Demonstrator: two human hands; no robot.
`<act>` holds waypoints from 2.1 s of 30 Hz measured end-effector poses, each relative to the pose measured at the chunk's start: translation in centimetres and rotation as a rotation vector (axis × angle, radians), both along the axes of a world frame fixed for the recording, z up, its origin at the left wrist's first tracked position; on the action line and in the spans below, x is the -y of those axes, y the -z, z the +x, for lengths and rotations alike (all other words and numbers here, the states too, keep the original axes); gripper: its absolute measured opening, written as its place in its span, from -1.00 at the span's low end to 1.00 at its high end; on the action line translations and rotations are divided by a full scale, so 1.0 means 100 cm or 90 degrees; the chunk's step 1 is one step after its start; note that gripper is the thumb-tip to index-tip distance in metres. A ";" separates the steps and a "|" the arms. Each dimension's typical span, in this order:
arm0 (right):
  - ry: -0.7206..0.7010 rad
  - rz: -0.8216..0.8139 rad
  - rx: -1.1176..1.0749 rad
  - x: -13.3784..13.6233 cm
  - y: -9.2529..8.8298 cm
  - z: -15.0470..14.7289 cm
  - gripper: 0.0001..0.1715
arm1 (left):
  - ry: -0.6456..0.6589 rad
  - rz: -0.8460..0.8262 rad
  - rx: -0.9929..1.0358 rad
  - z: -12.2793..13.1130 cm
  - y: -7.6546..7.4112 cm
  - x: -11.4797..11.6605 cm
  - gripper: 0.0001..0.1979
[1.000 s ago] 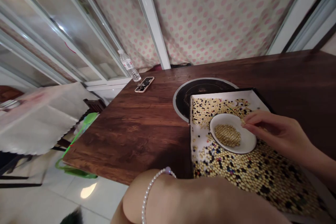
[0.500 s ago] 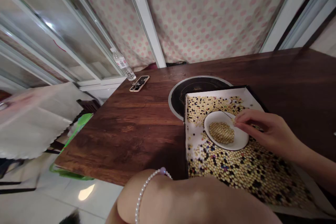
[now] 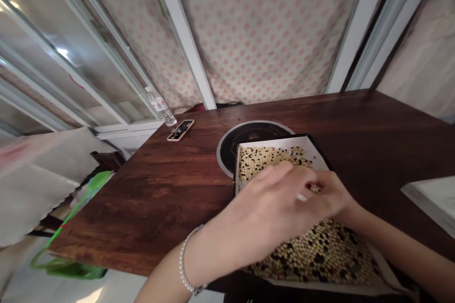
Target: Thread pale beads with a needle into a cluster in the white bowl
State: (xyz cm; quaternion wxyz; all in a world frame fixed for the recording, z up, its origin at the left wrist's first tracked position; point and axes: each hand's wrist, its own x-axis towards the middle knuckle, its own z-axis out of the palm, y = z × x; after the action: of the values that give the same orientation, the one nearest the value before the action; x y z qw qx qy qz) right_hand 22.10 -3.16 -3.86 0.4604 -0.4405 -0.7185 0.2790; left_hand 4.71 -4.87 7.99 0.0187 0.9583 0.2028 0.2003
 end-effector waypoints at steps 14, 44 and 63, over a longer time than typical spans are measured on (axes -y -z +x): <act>-0.013 0.027 0.068 -0.004 -0.001 -0.008 -0.87 | -0.048 0.058 0.132 -0.021 0.091 -0.036 -0.63; -0.019 -0.063 -0.049 -0.004 -0.006 0.002 -0.88 | -0.120 -0.184 0.425 -0.017 0.106 -0.044 -0.89; -0.031 -0.132 -0.097 -0.010 -0.001 0.006 -0.79 | -0.137 -0.203 0.439 -0.015 0.109 -0.042 -0.96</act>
State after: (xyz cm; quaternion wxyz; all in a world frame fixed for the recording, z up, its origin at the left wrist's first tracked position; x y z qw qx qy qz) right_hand 22.69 -2.20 -3.77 0.4588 -0.4458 -0.6589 0.3958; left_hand 3.23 -0.69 -2.95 0.2137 0.7931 0.3122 0.4774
